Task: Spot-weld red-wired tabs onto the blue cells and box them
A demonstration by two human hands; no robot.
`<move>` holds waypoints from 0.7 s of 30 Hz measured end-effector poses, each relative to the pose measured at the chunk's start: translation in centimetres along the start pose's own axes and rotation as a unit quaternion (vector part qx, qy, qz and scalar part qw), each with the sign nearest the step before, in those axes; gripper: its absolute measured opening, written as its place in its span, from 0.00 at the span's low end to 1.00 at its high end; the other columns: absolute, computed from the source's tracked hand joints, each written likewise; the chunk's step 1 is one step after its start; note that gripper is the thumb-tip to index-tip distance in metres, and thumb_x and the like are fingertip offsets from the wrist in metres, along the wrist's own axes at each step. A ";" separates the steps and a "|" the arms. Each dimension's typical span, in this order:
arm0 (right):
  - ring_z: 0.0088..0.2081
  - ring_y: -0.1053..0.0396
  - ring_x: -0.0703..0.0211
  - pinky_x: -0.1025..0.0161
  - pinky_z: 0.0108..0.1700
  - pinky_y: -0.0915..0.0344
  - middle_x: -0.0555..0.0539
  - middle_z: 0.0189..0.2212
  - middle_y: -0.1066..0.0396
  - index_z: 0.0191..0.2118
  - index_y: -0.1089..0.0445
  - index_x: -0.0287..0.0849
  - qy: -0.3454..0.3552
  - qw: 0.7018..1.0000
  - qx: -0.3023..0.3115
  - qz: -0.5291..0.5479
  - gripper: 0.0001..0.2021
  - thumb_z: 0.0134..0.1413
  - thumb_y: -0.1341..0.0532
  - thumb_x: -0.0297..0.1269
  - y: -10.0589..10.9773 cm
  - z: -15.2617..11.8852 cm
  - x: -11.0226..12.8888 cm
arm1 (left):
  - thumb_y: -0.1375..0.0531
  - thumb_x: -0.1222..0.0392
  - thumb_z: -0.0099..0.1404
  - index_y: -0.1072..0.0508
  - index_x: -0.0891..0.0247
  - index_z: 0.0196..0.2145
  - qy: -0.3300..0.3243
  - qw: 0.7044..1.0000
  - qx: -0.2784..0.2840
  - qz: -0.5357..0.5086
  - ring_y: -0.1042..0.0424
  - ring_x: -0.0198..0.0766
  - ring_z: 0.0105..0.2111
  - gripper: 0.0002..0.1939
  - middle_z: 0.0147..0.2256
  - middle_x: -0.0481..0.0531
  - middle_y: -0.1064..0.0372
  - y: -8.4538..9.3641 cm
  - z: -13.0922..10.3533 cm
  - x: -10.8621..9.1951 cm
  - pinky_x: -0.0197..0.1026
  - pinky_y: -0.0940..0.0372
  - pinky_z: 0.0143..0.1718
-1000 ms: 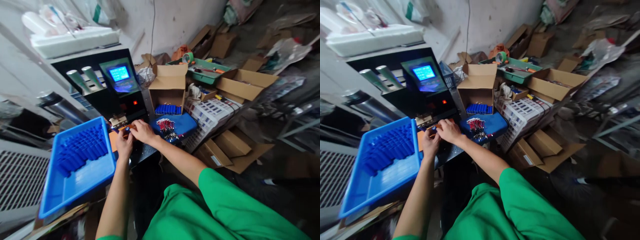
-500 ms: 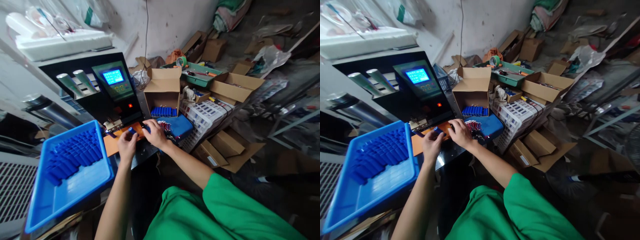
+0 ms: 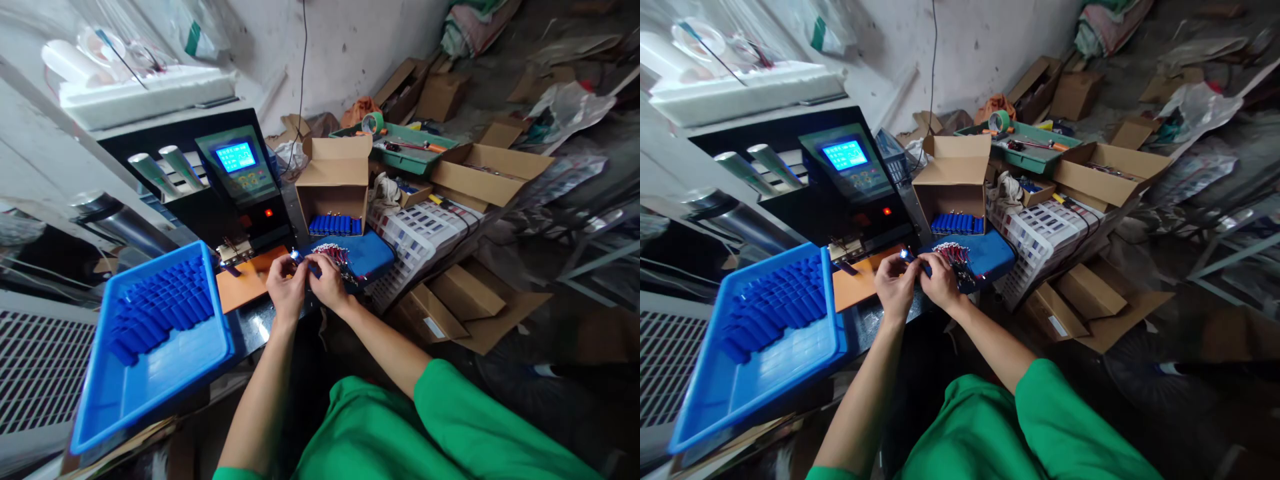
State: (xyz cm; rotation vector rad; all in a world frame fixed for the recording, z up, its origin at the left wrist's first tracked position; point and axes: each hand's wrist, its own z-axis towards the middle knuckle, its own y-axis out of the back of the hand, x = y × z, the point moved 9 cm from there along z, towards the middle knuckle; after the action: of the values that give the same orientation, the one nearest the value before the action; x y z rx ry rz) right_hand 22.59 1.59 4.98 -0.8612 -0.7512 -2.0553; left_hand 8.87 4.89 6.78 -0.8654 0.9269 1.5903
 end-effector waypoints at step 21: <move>0.29 0.22 0.57 0.59 0.36 0.23 0.44 0.32 0.21 0.47 0.23 0.38 -0.248 0.952 -0.022 0.176 0.23 0.55 0.35 0.52 3.9 0.5 -6.1 | 0.39 0.58 0.67 0.24 0.60 0.41 -0.243 0.946 0.107 0.183 0.25 0.42 0.42 0.07 0.41 0.57 0.25 -1.8 -2.4 -1.2 0.45 0.31 0.48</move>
State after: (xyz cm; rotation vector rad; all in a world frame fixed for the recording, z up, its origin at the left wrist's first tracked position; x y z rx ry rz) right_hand 28.85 2.47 1.42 -1.4541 -0.7469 -1.5562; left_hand 11.01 2.50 6.57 -0.1285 0.9072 1.8604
